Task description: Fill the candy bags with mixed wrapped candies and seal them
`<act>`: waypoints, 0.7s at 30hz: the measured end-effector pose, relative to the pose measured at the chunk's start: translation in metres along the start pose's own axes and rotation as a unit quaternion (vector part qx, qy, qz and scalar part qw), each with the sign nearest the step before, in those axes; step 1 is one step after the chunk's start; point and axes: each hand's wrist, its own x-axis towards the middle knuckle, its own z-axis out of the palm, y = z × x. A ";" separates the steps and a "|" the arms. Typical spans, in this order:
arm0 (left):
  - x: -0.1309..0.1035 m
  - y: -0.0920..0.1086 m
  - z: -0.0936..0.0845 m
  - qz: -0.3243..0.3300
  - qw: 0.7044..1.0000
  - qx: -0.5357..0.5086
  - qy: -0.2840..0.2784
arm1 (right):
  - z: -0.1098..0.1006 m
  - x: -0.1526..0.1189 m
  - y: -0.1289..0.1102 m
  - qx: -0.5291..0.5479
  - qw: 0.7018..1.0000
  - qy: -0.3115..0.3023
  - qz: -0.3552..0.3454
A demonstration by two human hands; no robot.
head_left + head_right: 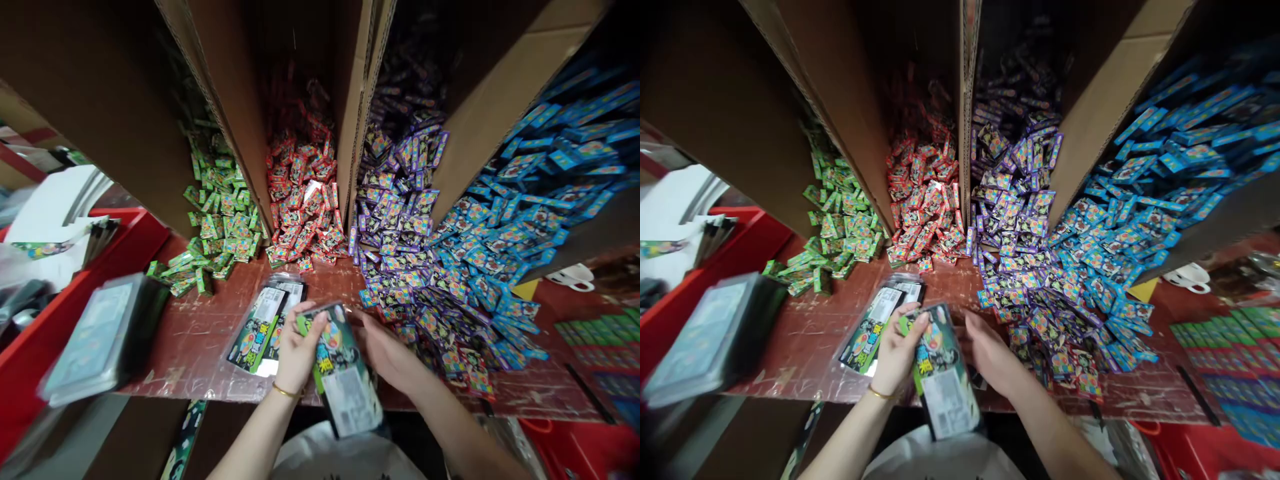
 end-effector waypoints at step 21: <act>-0.038 -0.019 -0.003 0.101 0.946 0.119 -0.283 | -0.022 -0.002 -0.011 0.006 0.979 0.146 -0.145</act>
